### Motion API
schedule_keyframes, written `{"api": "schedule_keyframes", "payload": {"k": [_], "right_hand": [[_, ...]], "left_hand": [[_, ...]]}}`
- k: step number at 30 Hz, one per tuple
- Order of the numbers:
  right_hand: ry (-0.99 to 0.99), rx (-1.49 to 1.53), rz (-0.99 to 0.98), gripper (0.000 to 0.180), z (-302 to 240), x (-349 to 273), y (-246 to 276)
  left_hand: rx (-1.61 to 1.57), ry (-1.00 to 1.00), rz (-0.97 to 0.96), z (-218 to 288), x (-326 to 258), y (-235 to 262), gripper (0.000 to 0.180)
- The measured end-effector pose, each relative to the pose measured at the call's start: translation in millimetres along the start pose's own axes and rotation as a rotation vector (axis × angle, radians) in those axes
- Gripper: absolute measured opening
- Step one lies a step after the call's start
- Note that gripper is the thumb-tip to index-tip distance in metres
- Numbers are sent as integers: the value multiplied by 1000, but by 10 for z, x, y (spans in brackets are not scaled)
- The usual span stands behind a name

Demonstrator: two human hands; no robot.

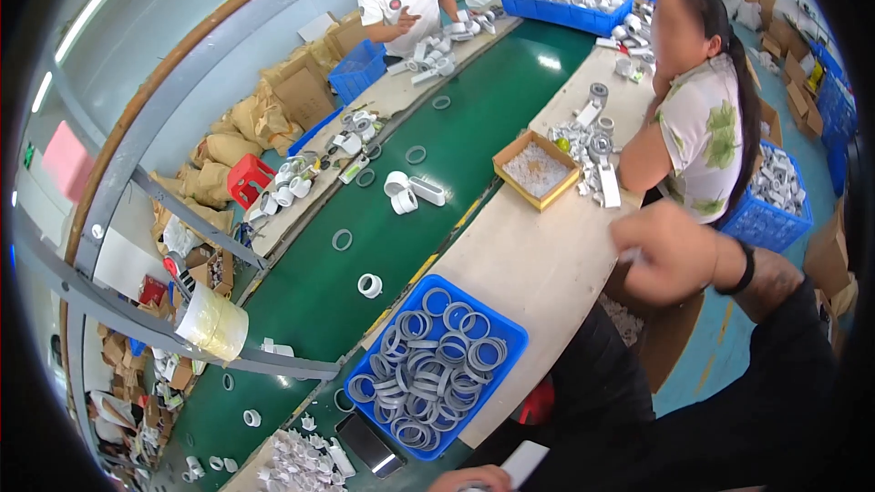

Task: The recorder is assembling small plastic and metal components at an industrial assembly line station.

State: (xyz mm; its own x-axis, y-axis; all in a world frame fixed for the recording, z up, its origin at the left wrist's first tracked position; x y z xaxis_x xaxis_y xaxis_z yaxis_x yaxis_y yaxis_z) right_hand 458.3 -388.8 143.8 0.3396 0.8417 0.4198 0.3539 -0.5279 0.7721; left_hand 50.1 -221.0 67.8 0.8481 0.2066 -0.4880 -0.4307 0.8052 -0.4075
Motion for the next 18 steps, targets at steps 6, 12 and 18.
{"api": "schedule_keyframes", "payload": {"k": [6, 12, 18], "right_hand": [[-958, -114, -189, 27, 1616, -1982, -1070], [-1211, -230, -104, 34, 1768, -3587, -2403], [-1106, -570, -295, 30, 1555, -3730, -2331]], "left_hand": [[359, -771, 223, 1060, 953, 970, 39], [-15, -614, 885, 1524, 2524, 2250, 39], [181, -685, 1225, 1799, 3312, 3010, 52]]}}
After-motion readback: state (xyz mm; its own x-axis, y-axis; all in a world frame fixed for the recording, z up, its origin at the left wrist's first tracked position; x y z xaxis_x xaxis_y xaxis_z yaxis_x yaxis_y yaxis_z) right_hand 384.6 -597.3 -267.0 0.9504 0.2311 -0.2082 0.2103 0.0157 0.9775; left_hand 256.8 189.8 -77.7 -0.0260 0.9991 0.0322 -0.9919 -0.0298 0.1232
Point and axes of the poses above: each hand's wrist, its own x-axis towards the middle knuckle, its own y-axis out of the back of the hand, z = x × y, the point moved 2 cm from there along x, towards the middle knuckle, and after that the axes turned 12 degrees about z, right-handed, at the moved point
